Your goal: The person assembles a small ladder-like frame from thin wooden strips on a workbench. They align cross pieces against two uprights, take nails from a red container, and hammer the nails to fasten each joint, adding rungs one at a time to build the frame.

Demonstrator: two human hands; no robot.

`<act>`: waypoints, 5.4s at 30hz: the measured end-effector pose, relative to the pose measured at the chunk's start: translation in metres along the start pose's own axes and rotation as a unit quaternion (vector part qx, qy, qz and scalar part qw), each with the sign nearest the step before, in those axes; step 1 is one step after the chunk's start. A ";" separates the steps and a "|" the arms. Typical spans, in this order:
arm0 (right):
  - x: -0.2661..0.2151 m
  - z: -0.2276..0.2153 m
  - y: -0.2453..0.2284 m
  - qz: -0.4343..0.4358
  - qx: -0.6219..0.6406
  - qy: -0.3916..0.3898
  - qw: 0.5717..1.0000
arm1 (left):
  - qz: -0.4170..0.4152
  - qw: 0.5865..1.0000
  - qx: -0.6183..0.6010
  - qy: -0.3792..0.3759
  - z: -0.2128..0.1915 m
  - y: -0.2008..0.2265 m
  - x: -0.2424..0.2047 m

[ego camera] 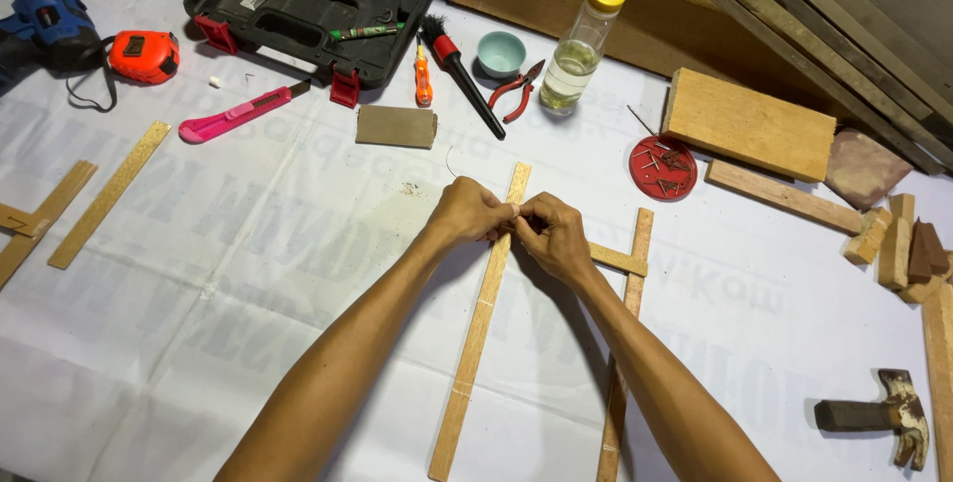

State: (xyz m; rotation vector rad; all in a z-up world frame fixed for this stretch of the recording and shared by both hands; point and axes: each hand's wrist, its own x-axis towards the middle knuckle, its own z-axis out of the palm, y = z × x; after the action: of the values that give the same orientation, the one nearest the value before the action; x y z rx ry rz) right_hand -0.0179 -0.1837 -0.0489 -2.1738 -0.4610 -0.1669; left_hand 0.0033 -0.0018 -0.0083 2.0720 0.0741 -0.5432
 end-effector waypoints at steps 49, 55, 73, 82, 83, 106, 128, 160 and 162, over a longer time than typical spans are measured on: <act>-0.005 -0.008 -0.011 -0.035 -0.050 -0.004 0.998 | 0.056 0.994 -0.064 0.069 0.008 -0.019 -0.018; -0.008 -0.028 -0.031 -0.016 -0.064 -0.009 0.998 | 0.120 0.975 -0.148 0.115 -0.003 -0.032 -0.040; -0.173 -0.218 -0.047 0.082 -0.281 0.027 0.956 | 0.458 0.809 0.331 0.162 0.108 0.095 -0.088; -0.320 -0.332 -0.022 0.187 -0.344 0.092 0.915 | 0.561 0.741 0.369 0.005 0.261 0.175 -0.117; -0.330 -0.345 -0.025 0.214 -0.339 0.095 0.911 | 0.555 0.720 0.416 -0.021 0.271 0.181 -0.120; -0.350 -0.393 0.075 0.440 -0.222 0.085 0.866 | 0.442 0.796 0.392 -0.131 0.453 0.232 -0.093; -0.334 -0.373 0.012 0.320 -0.240 0.256 0.880 | 0.539 0.771 0.338 -0.023 0.408 0.234 -0.128; -0.036 -0.085 -0.102 0.046 -0.060 -0.039 0.996 | 0.146 0.952 0.264 0.056 -0.060 0.045 -0.153; -0.035 -0.070 -0.087 0.075 -0.062 -0.011 0.995 | 0.131 0.959 0.251 0.030 -0.065 0.036 -0.144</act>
State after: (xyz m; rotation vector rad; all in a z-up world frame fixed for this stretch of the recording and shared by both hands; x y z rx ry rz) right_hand -0.0800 -0.2016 0.0484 -2.3235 -0.3044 -0.0897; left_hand -0.0936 0.0558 0.1076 2.5403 -0.3318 -0.3560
